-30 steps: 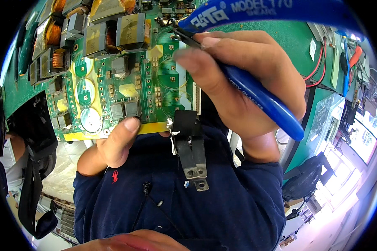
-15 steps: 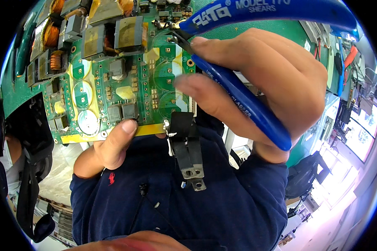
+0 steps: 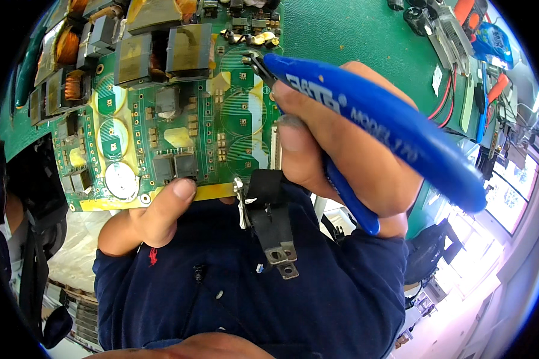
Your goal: The person uses blue-handled pliers to clip components on both sides of a large green circuit board.
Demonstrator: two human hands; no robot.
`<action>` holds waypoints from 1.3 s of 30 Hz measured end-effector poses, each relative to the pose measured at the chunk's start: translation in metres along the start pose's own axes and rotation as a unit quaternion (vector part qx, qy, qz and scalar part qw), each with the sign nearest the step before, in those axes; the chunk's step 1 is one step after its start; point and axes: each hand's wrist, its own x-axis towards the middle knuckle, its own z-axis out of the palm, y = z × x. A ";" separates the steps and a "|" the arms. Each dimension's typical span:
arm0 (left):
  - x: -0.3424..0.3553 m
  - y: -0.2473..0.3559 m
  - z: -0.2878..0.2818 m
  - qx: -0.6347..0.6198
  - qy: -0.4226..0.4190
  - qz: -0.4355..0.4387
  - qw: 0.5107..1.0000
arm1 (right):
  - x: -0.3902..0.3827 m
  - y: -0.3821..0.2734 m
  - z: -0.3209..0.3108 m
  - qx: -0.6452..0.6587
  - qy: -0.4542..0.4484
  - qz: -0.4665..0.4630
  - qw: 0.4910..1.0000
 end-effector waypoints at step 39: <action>-0.007 -0.010 -0.005 0.074 0.029 0.063 0.995 | -0.023 -0.007 0.002 0.139 0.110 0.197 0.964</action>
